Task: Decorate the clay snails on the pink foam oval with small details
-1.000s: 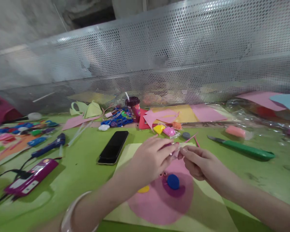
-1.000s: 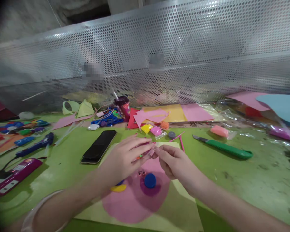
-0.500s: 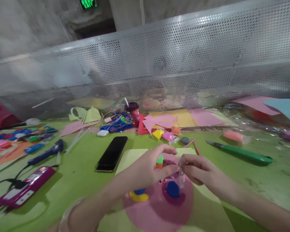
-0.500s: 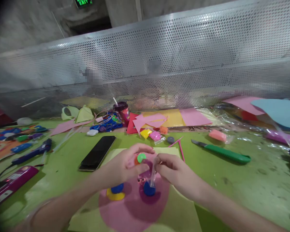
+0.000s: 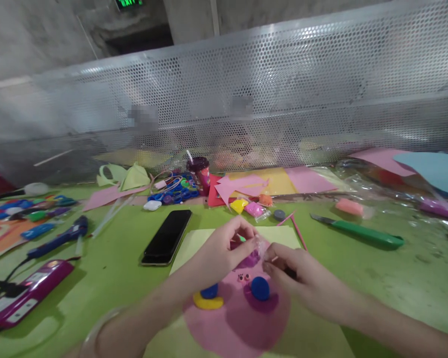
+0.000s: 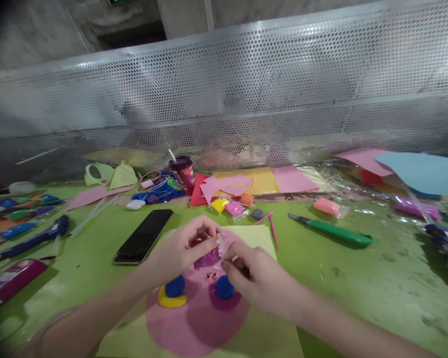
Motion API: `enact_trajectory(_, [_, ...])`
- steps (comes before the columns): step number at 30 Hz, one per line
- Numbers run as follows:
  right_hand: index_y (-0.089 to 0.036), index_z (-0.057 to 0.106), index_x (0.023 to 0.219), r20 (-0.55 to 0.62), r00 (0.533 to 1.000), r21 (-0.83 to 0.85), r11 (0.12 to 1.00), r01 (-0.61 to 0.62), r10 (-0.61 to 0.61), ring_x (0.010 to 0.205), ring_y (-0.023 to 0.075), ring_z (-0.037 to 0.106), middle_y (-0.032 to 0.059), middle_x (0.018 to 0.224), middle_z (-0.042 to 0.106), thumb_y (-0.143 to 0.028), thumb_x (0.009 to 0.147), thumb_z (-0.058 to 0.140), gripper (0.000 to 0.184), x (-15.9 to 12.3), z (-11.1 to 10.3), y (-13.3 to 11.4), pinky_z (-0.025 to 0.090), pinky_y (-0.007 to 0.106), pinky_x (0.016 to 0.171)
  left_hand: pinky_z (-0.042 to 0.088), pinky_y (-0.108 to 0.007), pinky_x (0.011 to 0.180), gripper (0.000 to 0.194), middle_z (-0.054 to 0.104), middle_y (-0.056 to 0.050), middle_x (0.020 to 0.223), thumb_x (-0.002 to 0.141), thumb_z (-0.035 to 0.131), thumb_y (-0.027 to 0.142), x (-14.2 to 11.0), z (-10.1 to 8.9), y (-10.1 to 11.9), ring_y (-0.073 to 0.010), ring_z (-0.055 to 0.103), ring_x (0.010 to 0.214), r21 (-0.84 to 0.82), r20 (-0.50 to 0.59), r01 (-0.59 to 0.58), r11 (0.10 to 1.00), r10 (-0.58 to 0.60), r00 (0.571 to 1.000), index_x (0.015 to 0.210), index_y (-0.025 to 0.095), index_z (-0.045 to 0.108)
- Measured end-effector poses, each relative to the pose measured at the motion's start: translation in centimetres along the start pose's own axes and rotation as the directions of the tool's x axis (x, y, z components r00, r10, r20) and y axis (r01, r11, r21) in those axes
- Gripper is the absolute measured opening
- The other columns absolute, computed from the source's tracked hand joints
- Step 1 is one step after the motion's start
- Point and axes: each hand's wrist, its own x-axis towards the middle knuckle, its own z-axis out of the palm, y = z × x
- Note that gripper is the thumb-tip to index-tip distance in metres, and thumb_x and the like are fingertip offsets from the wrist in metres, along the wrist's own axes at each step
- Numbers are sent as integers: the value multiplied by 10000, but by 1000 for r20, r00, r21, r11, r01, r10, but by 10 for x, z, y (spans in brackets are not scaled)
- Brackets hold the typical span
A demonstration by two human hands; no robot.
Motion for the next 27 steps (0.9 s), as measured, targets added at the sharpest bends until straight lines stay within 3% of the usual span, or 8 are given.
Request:
enact_trajectory(3, [-200,428,711,14,1000,15,1000,5,-5,477,84,289,-60,516,351,-321,853,422,186,0,0,-1,236,223,458,448,-233,636,102,587,8,798,830,535,253,2,-3,-3,-111,553,706,-45,61,29,999,-26,998,906,189,514])
enact_trajectory(7, [-203,420,701,-13,1000,11,1000,2,-2,436,76,270,-71,483,333,-293,838,442,165,-1,-1,0,202,220,427,437,-247,631,146,599,-5,759,823,553,309,3,-7,-4,-126,555,693,-35,119,73,997,-68,991,806,165,560])
enact_trajectory(13, [-205,410,746,-1,999,-39,999,32,-32,450,78,287,-70,501,360,-242,828,413,90,0,-2,3,229,205,431,423,-241,638,127,578,8,736,852,504,236,-4,-3,10,-118,533,683,85,28,-98,992,96,995,758,166,550])
enact_trajectory(21, [-214,346,690,31,958,-169,943,287,-286,443,69,272,-67,521,350,-207,841,366,152,-5,0,6,230,208,436,440,-235,654,160,580,15,713,828,530,183,-12,7,22,-116,540,686,126,89,-160,979,149,985,670,172,553])
enact_trajectory(27, [-217,265,639,11,940,-214,918,335,-341,440,68,230,-70,517,256,-166,806,363,200,-12,2,0,220,217,442,473,-243,745,138,617,-17,918,837,555,297,-13,2,19,-136,574,840,5,223,-134,991,129,966,936,205,579])
